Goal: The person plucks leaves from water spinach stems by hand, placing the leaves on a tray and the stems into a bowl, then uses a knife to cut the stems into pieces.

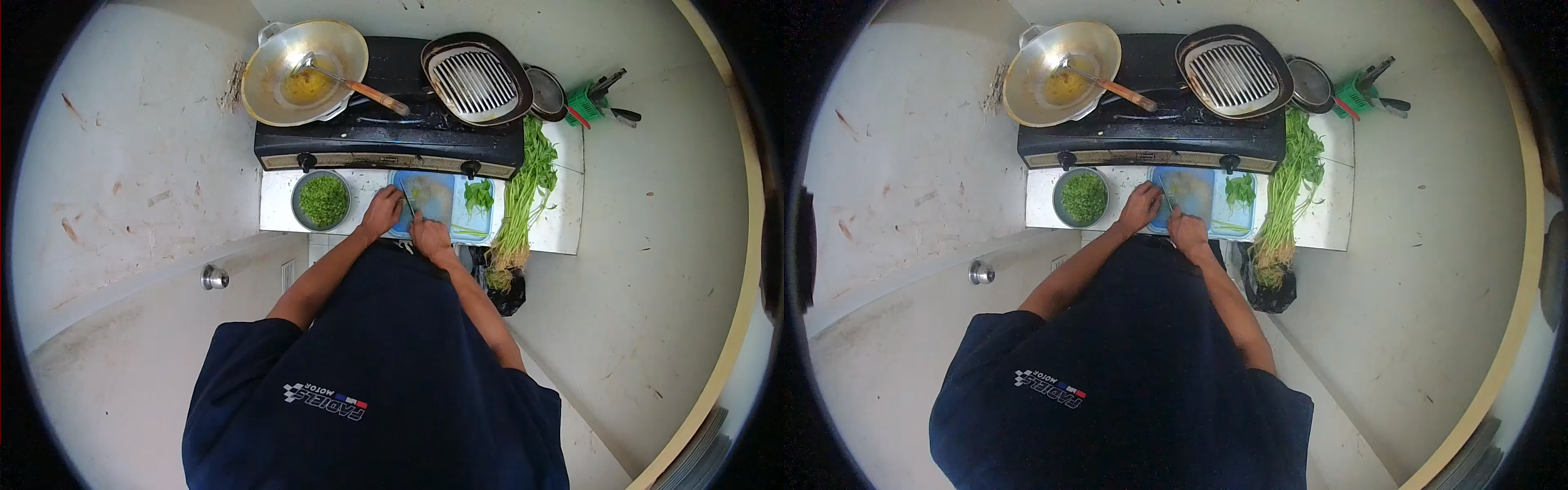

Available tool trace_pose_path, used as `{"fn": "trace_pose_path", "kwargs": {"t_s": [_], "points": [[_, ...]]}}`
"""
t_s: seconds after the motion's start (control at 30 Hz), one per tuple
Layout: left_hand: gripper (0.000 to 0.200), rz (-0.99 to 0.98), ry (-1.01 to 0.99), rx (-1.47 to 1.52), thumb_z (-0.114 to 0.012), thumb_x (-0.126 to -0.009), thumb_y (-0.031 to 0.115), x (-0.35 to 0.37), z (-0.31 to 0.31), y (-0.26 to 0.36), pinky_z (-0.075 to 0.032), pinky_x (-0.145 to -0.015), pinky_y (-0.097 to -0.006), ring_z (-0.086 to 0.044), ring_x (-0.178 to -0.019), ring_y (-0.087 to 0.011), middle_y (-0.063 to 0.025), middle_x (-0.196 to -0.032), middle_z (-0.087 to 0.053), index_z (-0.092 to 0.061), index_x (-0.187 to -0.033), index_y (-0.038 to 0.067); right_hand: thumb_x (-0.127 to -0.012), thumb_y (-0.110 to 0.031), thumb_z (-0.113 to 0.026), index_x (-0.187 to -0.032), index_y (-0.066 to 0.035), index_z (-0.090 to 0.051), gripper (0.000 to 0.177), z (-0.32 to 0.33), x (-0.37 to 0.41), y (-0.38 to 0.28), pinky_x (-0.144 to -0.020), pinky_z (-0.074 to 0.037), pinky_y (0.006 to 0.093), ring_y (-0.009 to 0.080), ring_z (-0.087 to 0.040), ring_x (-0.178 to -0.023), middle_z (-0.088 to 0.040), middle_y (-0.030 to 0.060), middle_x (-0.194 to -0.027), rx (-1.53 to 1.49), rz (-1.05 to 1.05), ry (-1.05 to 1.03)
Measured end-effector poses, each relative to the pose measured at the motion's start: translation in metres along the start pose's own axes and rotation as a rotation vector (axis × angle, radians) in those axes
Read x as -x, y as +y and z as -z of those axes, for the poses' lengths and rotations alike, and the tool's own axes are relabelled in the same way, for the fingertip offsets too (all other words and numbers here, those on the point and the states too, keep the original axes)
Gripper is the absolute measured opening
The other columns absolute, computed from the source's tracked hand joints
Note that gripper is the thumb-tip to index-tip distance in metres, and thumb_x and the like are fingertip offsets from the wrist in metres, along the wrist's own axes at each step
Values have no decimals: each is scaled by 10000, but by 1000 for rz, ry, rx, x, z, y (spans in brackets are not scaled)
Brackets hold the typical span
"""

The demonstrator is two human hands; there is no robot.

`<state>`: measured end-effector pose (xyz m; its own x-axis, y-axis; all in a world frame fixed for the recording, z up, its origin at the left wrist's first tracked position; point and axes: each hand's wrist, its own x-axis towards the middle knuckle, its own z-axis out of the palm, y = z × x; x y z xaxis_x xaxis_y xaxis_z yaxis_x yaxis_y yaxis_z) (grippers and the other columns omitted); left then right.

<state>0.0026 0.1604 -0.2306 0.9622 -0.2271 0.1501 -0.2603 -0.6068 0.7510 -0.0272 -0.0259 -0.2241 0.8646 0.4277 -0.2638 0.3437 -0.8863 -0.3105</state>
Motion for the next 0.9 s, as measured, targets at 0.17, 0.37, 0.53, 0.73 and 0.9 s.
{"fn": "trace_pose_path", "kwargs": {"t_s": [0.17, 0.37, 0.53, 0.73, 0.9], "points": [[139, 15, -9, 45, -635, -862, -5, 0, 0, -3, -513, -877, -474, -606, -950, -414, -186, -978, -601, -677, -994, -8, -1023, -294, -504, -1124, 25, -569, 340, 5, 3, 6, -628, -581, 507, 413, -712, -649, -704, 244, -711, -31, -5, -6], [121, 12, -11, 76, -628, -882, -4, -5, -3, -4, -518, -857, -478, -611, -940, -416, -186, -966, -605, -677, -992, -15, -1034, -291, -486, -1171, 49, -545, 372, 8, 0, 3, -647, -580, 520, 438, -705, -668, -702, 258, -721, -71, 25, -40], [113, 24, -17, 81, -620, -885, -6, -6, -2, -2, -519, -842, -482, -614, -933, -417, -188, -962, -607, -675, -983, -18, -1037, -292, -485, -1176, 62, -544, 385, 11, 0, 3, -660, -579, 525, 443, -706, -682, -702, 265, -731, -72, 28, -60], [91, 29, -27, 82, -624, -874, -10, -7, 0, 0, -519, -833, -487, -615, -925, -420, -190, -956, -610, -669, -952, -20, -1023, -278, -499, -1125, 50, -553, 347, -1, -4, 5, -643, -583, 507, 413, -718, -670, -708, 242, -720, -32, 47, -6], [91, 19, 1, 101, -632, -864, -17, -6, -2, -2, -521, -816, -485, -620, -908, -417, -189, -931, -610, -670, -947, -17, -995, -246, -516, -1028, -2, -549, 249, -4, -15, 1, -623, -599, 471, 363, -743, -667, -722, 214, -716, 19, 38, 34]]}}
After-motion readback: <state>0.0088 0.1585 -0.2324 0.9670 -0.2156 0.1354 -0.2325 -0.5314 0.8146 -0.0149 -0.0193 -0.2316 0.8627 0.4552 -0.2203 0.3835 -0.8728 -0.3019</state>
